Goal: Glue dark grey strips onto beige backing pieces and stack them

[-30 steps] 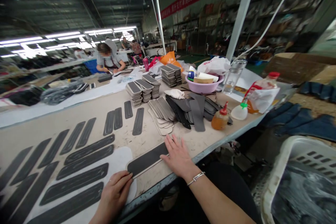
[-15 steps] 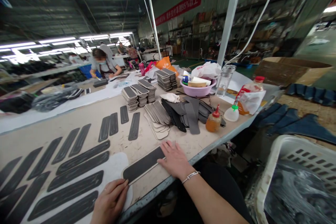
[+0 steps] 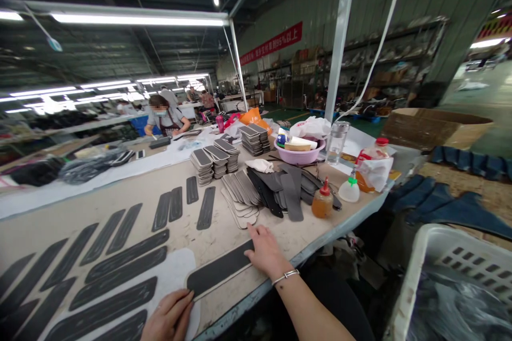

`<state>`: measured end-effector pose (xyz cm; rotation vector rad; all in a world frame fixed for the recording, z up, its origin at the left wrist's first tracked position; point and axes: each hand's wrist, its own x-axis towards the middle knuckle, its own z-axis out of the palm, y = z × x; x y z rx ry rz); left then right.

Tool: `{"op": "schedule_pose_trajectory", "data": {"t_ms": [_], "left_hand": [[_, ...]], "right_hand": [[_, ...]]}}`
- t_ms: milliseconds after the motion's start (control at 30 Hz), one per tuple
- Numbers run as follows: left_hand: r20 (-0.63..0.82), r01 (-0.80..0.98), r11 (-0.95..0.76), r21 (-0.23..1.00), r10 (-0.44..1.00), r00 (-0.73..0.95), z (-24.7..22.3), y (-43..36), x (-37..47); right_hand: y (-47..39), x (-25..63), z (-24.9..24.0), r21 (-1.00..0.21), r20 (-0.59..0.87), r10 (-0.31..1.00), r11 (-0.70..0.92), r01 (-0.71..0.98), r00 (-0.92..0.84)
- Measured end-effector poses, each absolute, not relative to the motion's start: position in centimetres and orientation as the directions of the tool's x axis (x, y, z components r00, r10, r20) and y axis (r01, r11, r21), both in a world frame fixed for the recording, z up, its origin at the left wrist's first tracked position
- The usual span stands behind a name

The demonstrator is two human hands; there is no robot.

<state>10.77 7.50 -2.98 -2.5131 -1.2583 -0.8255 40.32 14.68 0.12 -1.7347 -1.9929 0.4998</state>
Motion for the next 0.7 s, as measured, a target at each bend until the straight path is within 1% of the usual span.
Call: {"op": "schedule_pose_trajectory", "data": {"t_ms": [100,200,267,333,433,567,633,700], "left_hand": [[0.583,0.781,-0.624,0.023,0.643,0.496,-3.1,7.6,10.8],[0.588,0.786,-0.618,0.015,0.641,0.493,-3.1,7.4,10.9],[0.572,0.795,-0.605,0.029,0.662,0.483,-3.1,7.2,11.0],[0.556,0.802,-0.596,0.045,0.682,0.476,-3.0,7.1,11.1],[0.561,0.793,-0.607,0.044,0.672,0.483,-3.0,7.2,11.1],[0.582,0.769,-0.639,0.023,0.634,0.509,-3.2,7.8,10.8],[0.589,0.759,-0.650,0.017,0.621,0.518,-3.3,8.0,10.7],[0.591,0.753,-0.658,0.020,0.615,0.522,-3.3,8.0,10.7]], "right_hand": [[14.9,41.3,0.0,-0.627,0.057,0.997,0.083,0.774,-0.061],[15.1,43.4,0.1,-0.635,0.065,0.997,0.066,0.770,-0.032],[15.2,45.6,0.3,-0.588,0.079,0.996,0.024,0.809,0.028],[15.1,47.8,0.4,-0.515,0.099,0.987,-0.055,0.855,0.123],[14.8,50.5,0.6,-0.412,0.149,0.958,-0.166,0.896,0.246],[14.6,51.0,0.8,-0.296,0.283,0.887,-0.281,0.913,0.364],[15.0,50.2,0.9,-0.269,0.352,0.878,-0.237,0.934,0.324],[15.7,49.1,0.8,-0.273,0.364,0.903,-0.130,0.953,0.227]]}}
